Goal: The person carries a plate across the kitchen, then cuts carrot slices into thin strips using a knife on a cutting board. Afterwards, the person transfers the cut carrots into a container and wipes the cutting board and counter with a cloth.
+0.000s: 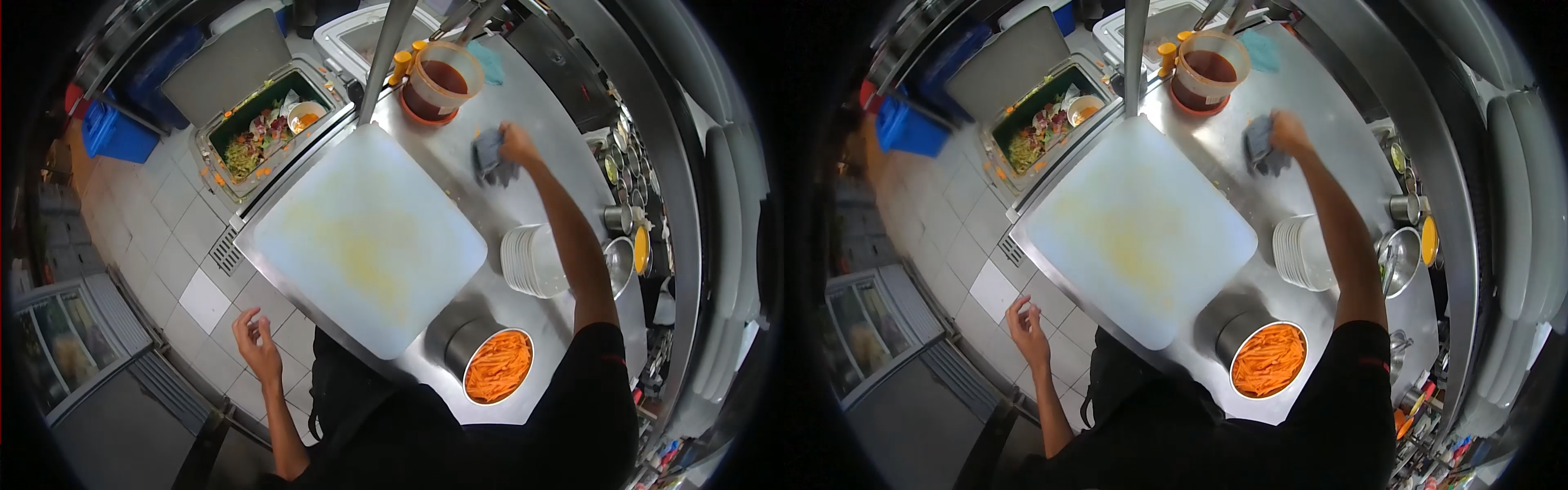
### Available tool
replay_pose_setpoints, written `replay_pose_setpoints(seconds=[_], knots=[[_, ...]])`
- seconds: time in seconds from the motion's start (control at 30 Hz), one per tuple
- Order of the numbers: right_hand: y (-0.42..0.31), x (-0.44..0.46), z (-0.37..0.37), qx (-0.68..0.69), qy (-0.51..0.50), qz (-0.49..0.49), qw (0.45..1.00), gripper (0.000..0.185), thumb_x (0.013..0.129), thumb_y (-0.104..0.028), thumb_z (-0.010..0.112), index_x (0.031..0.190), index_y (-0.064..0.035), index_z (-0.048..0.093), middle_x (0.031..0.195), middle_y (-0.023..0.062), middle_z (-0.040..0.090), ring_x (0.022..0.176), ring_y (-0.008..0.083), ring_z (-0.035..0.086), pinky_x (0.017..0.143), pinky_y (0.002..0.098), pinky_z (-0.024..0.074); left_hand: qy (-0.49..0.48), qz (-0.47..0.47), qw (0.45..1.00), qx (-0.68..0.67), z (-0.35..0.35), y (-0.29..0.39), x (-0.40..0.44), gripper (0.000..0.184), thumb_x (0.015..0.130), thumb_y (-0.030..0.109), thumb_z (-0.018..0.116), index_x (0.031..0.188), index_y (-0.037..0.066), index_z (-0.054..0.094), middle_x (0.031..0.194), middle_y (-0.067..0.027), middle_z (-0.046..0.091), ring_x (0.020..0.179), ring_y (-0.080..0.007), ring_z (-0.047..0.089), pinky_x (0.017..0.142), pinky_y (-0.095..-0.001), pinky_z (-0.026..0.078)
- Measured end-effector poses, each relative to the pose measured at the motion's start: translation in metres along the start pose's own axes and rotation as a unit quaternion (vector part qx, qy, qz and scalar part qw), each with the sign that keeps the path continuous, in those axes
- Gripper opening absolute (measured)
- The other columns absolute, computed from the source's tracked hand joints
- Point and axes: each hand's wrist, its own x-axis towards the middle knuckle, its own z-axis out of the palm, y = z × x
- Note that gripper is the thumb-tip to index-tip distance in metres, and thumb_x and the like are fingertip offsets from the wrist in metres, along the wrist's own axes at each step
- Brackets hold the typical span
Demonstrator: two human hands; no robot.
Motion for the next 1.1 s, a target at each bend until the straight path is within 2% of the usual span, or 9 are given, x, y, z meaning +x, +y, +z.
replay_pose_setpoints(seconds=[0.2, 0.27, 0.4, 0.53, 0.73, 0.77, 0.8, 0.93, 1.1], knots=[[0.003, 0.078, 0.069, 0.039, 0.243, -0.171, 0.954, 0.041, 0.08, -0.014, 0.068, 0.12, -0.0093, 0.058, 0.113, 0.021, 0.061, 0.105, 0.0356, 0.061, 0.088, 0.0437, 0.0492, -0.112, -0.038, 0.985, -0.127, 0.078, 0.045, -0.017, 0.016, 0.094, 0.006, 0.059, 0.11, 0.002, 0.062, 0.11, -0.0067, 0.056, 0.086, -0.0142, 0.062, 0.076, -0.0275, 0.051], [-0.041, 0.032, 0.048, 0.075, 0.08, -0.108, 0.988, 0.039, 0.077, -0.012, 0.07, 0.115, -0.0097, 0.06, 0.117, 0.0192, 0.055, 0.109, 0.0365, 0.056, 0.095, 0.0434, 0.0449, -0.18, 0.019, 0.964, -0.195, 0.12, 0.089, -0.016, 0.016, 0.093, 0.005, 0.061, 0.109, 0.002, 0.062, 0.11, -0.0074, 0.057, 0.087, -0.0149, 0.063, 0.076, -0.0272, 0.051], [0.002, -0.034, 0.055, 0.059, -0.111, -0.252, 0.959, 0.022, 0.065, -0.007, 0.074, 0.083, -0.007, 0.061, 0.097, 0.016, 0.056, 0.091, 0.0363, 0.058, 0.079, 0.0405, 0.0499, -0.263, 0.123, 0.933, -0.212, 0.164, 0.163, 0.005, 0.016, 0.094, 0.007, 0.061, 0.109, 0.001, 0.062, 0.111, -0.0081, 0.057, 0.087, -0.0154, 0.063, 0.077, -0.0278, 0.051], [0.104, -0.07, 0.043, -0.202, -0.293, -0.202, 0.912, 0.024, 0.057, -0.012, 0.079, 0.072, -0.0076, 0.06, 0.076, 0.0129, 0.06, 0.079, 0.0307, 0.063, 0.068, 0.0408, 0.0505, -0.274, 0.075, 0.932, -0.225, 0.154, 0.16, 0.021, 0.016, 0.095, 0.009, 0.06, 0.11, 0.003, 0.061, 0.108, -0.0068, 0.058, 0.086, -0.0144, 0.062, 0.075, -0.0273, 0.05], [-0.013, -0.055, 0.029, -0.085, -0.174, -0.223, 0.955, 0.025, 0.066, -0.027, 0.078, 0.082, -0.0088, 0.072, 0.08, 0.0145, 0.068, 0.082, 0.0326, 0.066, 0.071, 0.0442, 0.0533, -0.483, 0.128, 0.843, -0.198, 0.228, 0.15, -0.058, 0.032, 0.098, 0.024, 0.059, 0.123, 0.005, 0.051, 0.108, -0.0078, 0.058, 0.089, -0.0162, 0.062, 0.077, -0.0289, 0.051], [-0.02, -0.042, 0.059, -0.013, 0.033, -0.356, 0.934, 0.035, 0.067, -0.031, 0.081, 0.094, -0.0136, 0.066, 0.094, 0.0119, 0.062, 0.089, 0.0322, 0.063, 0.076, 0.0443, 0.0515, -0.486, 0.118, 0.842, -0.202, 0.247, 0.153, -0.079, 0.037, 0.097, 0.026, 0.061, 0.125, 0.005, 0.049, 0.108, -0.0104, 0.058, 0.091, -0.0181, 0.063, 0.079, -0.03, 0.052], [-0.06, -0.042, 0.056, -0.009, -0.011, -0.233, 0.972, 0.041, 0.07, -0.03, 0.079, 0.104, -0.0137, 0.063, 0.106, 0.0124, 0.055, 0.097, 0.0319, 0.059, 0.083, 0.0433, 0.0495, -0.488, 0.111, 0.841, -0.206, 0.262, 0.158, -0.096, 0.043, 0.096, 0.028, 0.063, 0.128, 0.004, 0.046, 0.108, -0.0131, 0.057, 0.092, -0.02, 0.063, 0.08, -0.0311, 0.052], [-0.095, -0.038, 0.066, 0.047, -0.046, -0.312, 0.948, 0.021, 0.072, -0.009, 0.069, 0.092, -0.0103, 0.063, 0.103, 0.0142, 0.057, 0.096, 0.0318, 0.062, 0.08, 0.044, 0.052, -0.516, 0.079, 0.835, -0.172, 0.292, 0.193, -0.117, 0.049, 0.095, 0.033, 0.064, 0.129, 0.004, 0.044, 0.107, -0.0166, 0.057, 0.092, -0.0222, 0.064, 0.081, -0.0316, 0.052], [-0.01, -0.063, 0.074, -0.196, -0.37, -0.316, 0.851, 0.007, 0.061, -0.008, 0.065, 0.068, -0.0109, 0.066, 0.068, 0.0115, 0.066, 0.067, 0.0265, 0.064, 0.061, 0.0413, 0.0517, -0.537, 0.104, 0.813, -0.199, 0.271, 0.171, -0.107, 0.057, 0.093, 0.043, 0.064, 0.125, 0.001, 0.044, 0.108, -0.0183, 0.058, 0.095, -0.0244, 0.063, 0.082, -0.0343, 0.052]])
